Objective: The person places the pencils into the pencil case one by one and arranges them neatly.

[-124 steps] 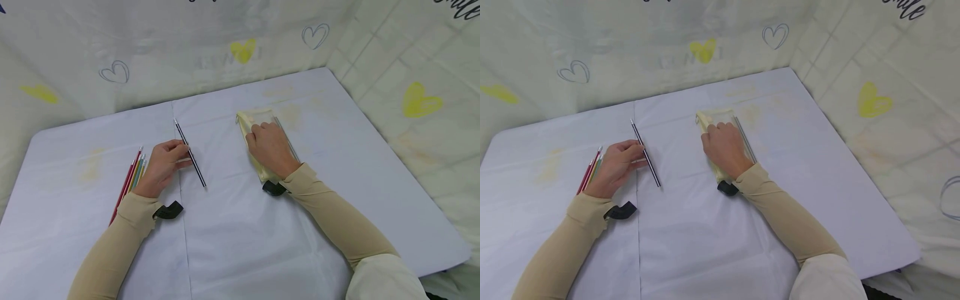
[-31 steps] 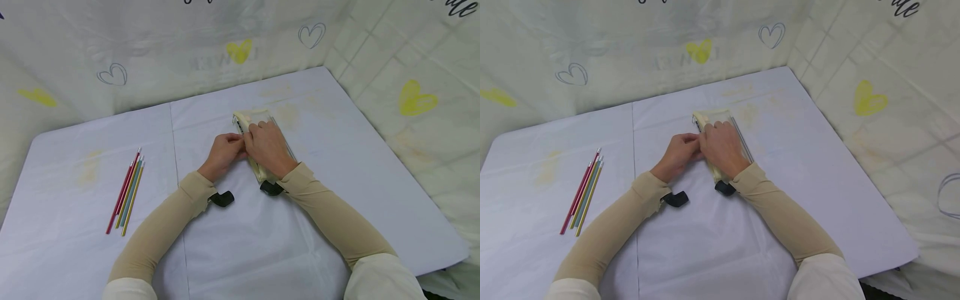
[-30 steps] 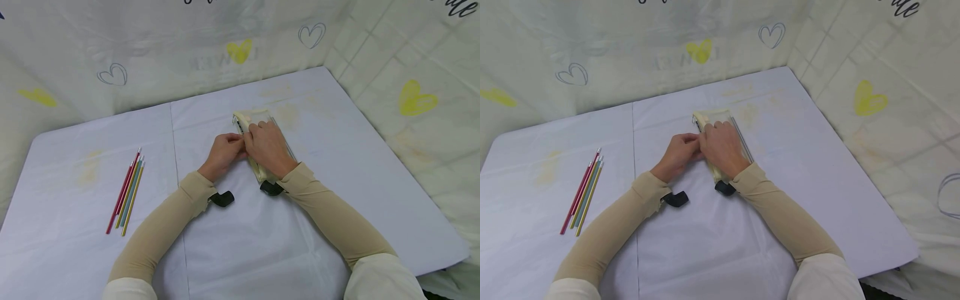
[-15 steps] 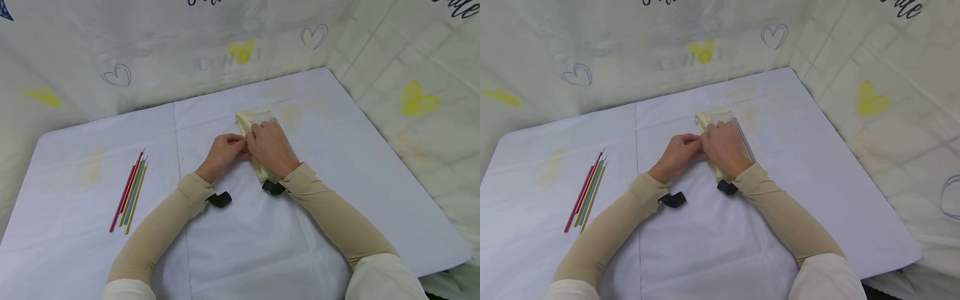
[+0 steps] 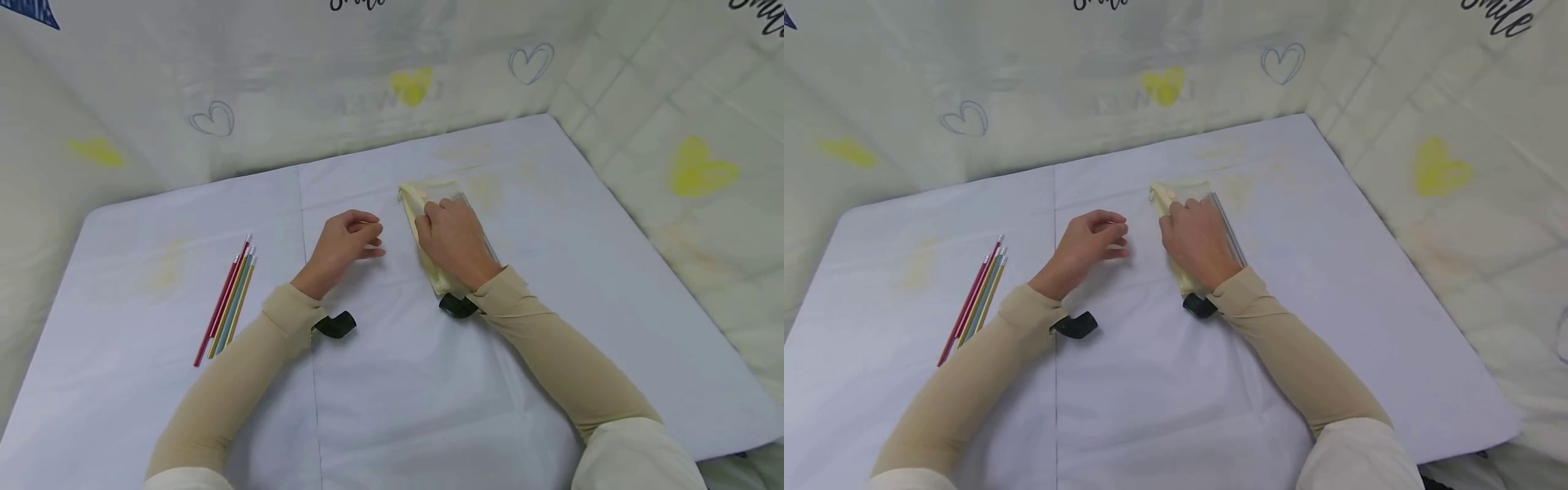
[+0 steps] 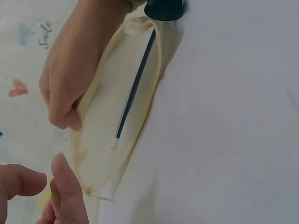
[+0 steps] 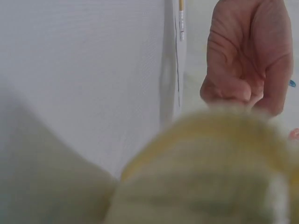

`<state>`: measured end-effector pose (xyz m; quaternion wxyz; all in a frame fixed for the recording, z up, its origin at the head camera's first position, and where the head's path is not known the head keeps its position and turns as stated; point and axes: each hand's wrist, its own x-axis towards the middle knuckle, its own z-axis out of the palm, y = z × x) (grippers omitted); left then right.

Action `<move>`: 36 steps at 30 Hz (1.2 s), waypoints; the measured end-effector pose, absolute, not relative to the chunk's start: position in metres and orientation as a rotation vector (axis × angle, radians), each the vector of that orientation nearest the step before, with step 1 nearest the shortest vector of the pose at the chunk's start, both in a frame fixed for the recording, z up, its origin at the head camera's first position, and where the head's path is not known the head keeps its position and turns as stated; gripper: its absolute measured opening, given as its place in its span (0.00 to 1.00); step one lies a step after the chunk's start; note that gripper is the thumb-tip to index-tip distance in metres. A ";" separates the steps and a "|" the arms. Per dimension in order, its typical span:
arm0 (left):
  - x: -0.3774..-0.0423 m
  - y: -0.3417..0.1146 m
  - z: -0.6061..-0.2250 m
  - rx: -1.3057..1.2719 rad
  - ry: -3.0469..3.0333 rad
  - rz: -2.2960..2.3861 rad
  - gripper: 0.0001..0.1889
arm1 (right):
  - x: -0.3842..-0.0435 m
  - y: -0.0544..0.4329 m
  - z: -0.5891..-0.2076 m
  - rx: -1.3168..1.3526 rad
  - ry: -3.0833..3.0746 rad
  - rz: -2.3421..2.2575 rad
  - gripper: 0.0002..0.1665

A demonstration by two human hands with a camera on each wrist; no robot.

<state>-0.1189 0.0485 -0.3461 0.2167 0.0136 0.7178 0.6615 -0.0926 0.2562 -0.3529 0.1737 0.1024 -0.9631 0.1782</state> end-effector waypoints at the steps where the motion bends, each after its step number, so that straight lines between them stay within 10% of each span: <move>1: -0.119 0.046 -0.345 0.028 2.001 1.826 0.21 | -0.092 0.256 -0.353 0.296 -2.724 0.517 0.25; 36: -0.097 -0.077 -0.320 -0.044 2.290 1.683 0.21 | -0.092 0.257 -0.355 0.337 -2.709 0.559 0.27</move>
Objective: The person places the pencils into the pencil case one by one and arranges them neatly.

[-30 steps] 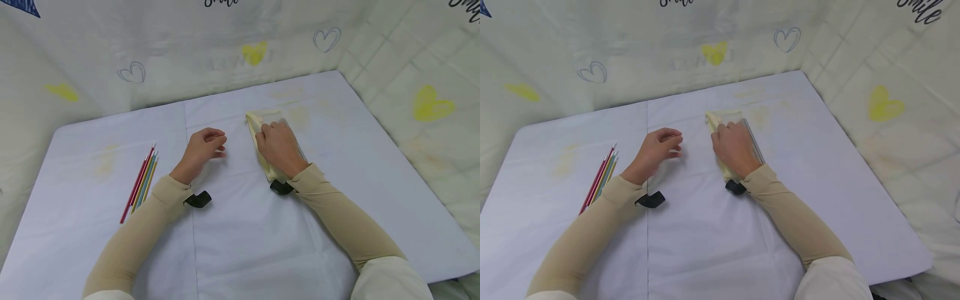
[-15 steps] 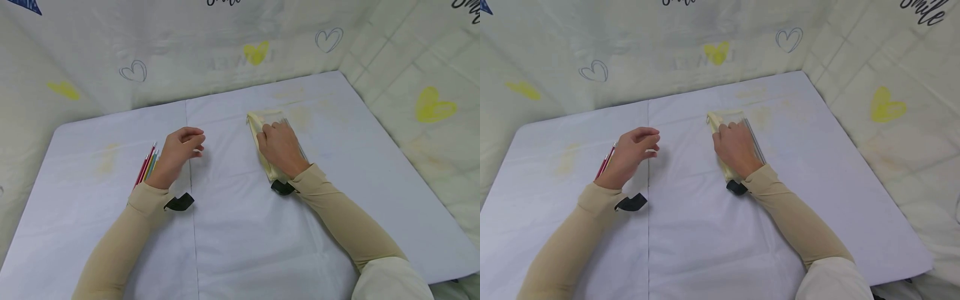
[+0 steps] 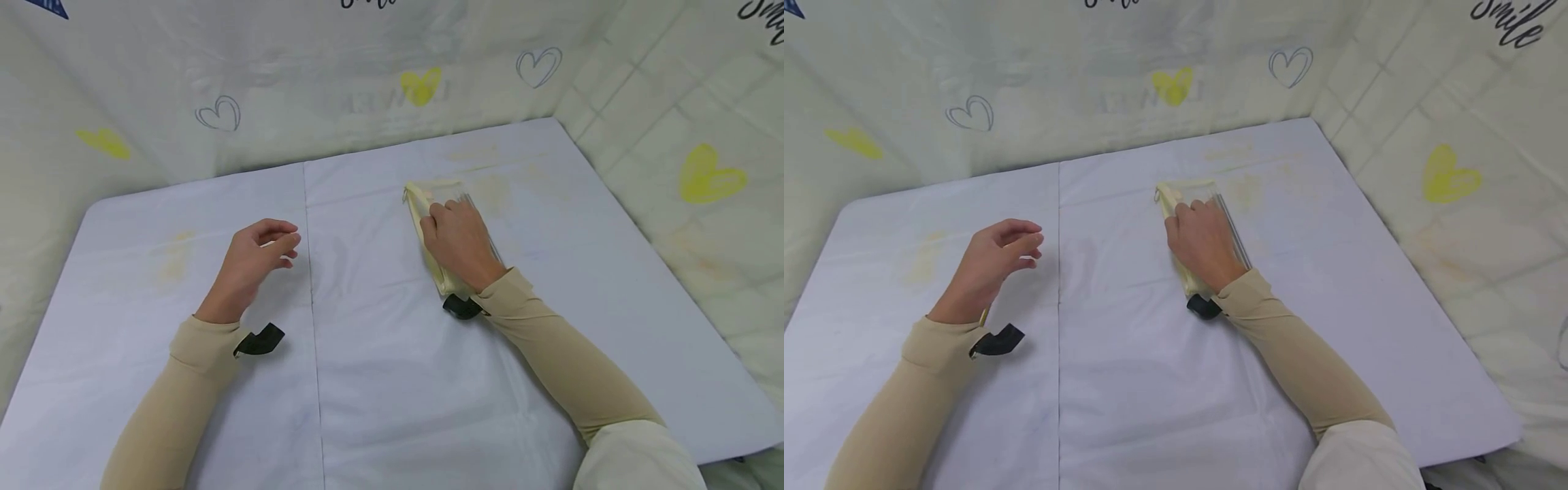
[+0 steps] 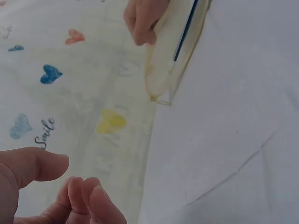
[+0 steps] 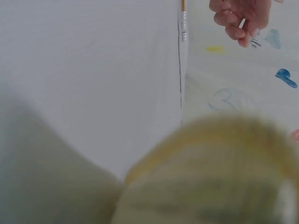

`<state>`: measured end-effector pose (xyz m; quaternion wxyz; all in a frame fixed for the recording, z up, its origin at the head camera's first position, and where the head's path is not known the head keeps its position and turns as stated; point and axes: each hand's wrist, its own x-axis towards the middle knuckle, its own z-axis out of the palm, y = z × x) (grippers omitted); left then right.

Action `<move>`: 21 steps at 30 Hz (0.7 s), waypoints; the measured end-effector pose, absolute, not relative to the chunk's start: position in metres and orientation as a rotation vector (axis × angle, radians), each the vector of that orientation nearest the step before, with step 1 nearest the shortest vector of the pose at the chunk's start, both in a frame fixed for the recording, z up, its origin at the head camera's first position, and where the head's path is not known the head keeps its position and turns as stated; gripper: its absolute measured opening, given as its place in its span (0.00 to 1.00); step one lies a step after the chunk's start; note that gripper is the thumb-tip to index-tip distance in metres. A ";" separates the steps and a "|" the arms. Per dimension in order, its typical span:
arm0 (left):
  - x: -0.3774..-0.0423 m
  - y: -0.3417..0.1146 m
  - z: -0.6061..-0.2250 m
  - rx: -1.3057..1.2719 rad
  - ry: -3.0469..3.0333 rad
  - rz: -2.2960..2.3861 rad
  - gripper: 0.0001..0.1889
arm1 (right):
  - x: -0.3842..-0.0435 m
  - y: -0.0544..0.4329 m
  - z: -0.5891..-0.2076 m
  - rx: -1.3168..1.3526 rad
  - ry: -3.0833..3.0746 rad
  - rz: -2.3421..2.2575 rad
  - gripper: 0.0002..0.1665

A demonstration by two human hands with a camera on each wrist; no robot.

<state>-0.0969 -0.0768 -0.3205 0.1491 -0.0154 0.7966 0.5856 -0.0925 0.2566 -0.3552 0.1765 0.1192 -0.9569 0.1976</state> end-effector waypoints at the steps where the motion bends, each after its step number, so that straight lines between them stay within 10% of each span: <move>1: -0.096 -0.080 -0.321 -0.051 2.293 1.677 0.21 | -0.093 0.257 -0.356 0.338 -2.707 0.557 0.27; 21: -0.094 -0.129 -0.329 -0.114 2.268 1.813 0.19 | -0.094 0.258 -0.358 0.345 -2.666 0.577 0.27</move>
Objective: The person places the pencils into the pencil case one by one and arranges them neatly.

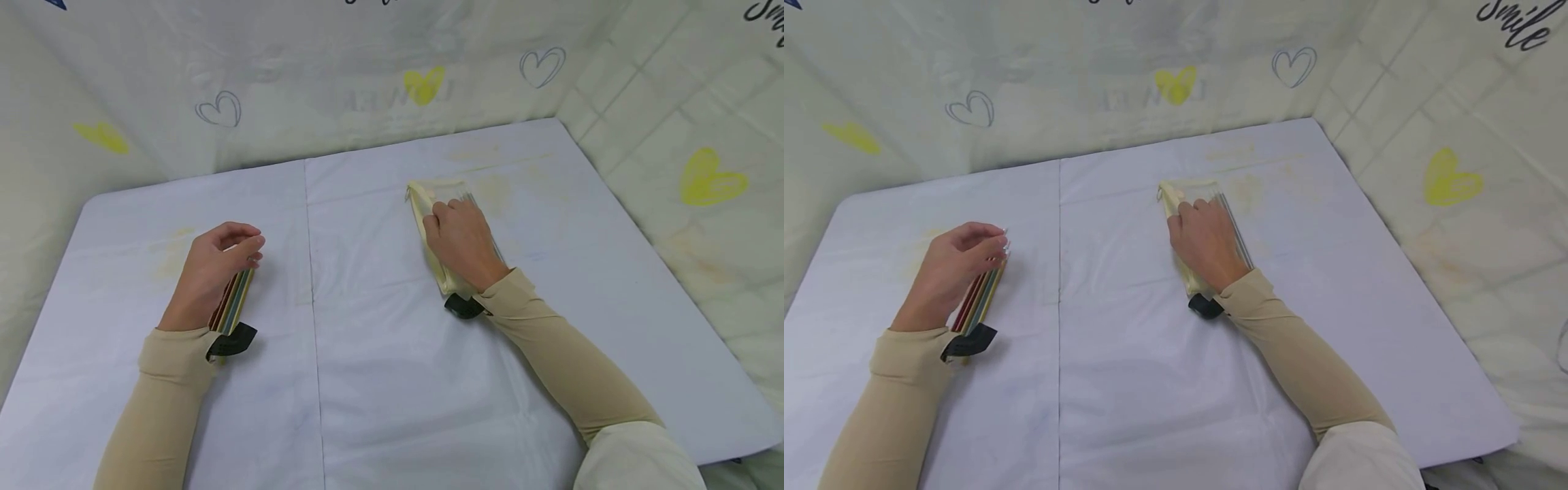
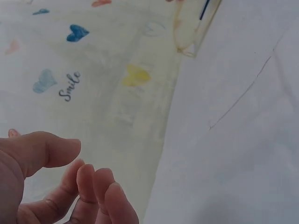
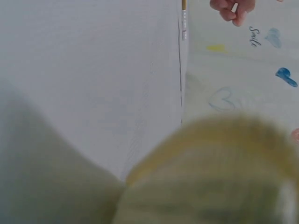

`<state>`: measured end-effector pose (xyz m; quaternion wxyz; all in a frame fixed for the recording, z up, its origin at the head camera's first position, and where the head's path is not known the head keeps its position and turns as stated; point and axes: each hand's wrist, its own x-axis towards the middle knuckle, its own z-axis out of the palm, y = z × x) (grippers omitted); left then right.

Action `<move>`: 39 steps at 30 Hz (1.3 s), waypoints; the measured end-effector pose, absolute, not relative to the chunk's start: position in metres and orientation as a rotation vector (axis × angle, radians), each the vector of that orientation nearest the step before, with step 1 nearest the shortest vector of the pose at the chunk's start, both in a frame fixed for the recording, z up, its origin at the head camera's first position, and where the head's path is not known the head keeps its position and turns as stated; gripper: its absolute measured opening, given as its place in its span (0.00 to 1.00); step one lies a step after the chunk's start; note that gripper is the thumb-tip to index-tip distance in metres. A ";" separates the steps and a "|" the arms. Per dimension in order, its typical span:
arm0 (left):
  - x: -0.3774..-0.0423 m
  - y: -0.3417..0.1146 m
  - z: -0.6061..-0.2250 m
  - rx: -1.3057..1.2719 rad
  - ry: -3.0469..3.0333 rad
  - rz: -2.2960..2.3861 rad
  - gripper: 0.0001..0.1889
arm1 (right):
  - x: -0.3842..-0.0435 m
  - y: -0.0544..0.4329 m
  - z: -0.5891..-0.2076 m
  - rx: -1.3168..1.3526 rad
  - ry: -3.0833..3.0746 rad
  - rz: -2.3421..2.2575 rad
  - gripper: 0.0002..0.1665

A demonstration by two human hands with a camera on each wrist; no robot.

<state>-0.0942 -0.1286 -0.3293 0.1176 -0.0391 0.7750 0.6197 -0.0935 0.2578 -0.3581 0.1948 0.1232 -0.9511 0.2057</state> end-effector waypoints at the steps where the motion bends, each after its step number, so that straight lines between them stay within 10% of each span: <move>1: -0.094 -0.130 -0.330 -0.112 2.273 1.805 0.18 | -0.093 0.258 -0.358 0.348 -2.664 0.577 0.27; 39: -0.099 -0.192 -0.342 -0.068 2.430 1.293 0.29 | -0.087 0.266 -0.352 0.328 -2.707 0.584 0.27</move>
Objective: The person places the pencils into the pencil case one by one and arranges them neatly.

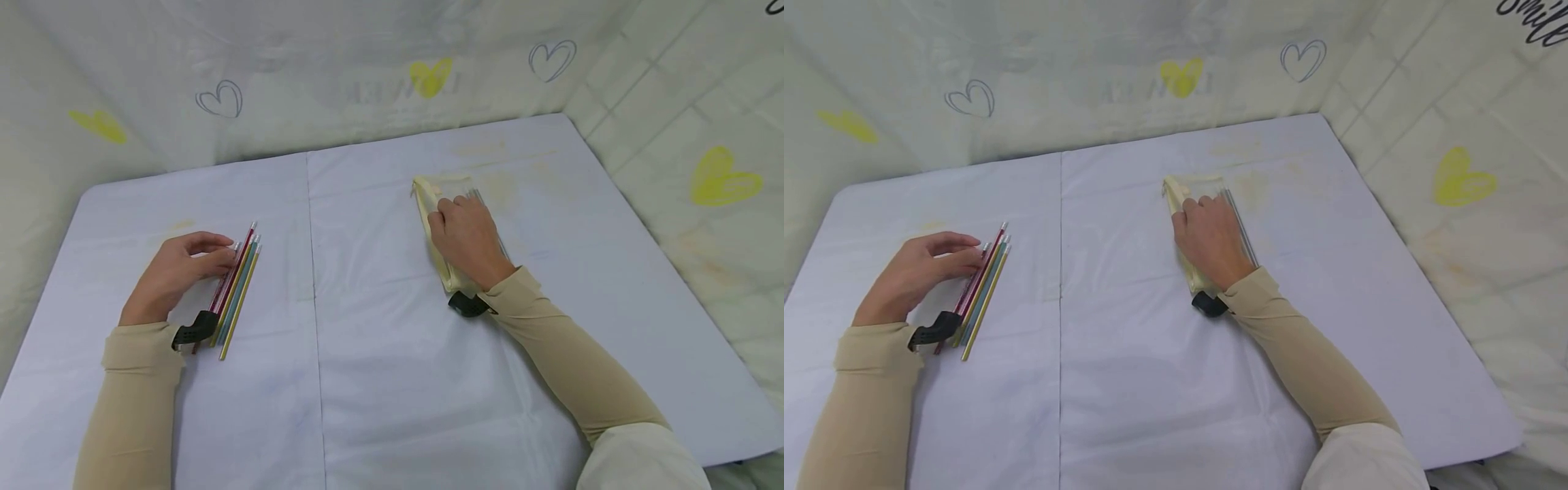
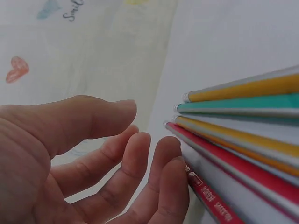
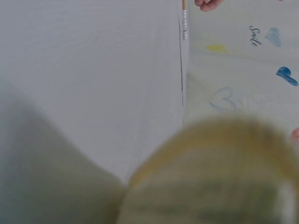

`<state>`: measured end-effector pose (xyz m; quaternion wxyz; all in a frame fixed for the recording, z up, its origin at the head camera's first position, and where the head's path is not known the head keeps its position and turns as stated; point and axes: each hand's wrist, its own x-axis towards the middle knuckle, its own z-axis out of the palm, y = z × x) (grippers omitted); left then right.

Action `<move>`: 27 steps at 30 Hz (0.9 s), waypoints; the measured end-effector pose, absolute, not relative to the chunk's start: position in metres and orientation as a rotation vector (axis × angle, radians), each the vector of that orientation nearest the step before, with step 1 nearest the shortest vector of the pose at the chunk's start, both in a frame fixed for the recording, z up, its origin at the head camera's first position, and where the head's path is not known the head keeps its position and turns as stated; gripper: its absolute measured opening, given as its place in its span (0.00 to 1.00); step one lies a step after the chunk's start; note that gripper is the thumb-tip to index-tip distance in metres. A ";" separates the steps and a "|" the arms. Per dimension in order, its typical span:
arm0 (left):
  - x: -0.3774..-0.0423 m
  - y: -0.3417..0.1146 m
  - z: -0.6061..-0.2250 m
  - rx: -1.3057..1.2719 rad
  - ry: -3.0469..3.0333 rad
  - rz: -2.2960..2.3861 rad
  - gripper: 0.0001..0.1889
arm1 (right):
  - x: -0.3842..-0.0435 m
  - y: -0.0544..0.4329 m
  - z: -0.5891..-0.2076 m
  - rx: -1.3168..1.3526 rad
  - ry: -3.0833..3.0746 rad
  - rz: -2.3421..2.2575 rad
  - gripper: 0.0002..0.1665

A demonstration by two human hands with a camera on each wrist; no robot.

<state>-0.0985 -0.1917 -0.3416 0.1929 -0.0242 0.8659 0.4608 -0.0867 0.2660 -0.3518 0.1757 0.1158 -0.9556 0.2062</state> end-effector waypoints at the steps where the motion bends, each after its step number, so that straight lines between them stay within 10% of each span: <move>1: -0.098 -0.194 -0.341 -0.067 2.430 1.272 0.29 | -0.087 0.266 -0.352 0.326 -2.707 0.586 0.27; 27: -0.104 -0.204 -0.341 -0.014 2.522 0.776 0.33 | -0.087 0.265 -0.350 0.307 -2.727 0.578 0.27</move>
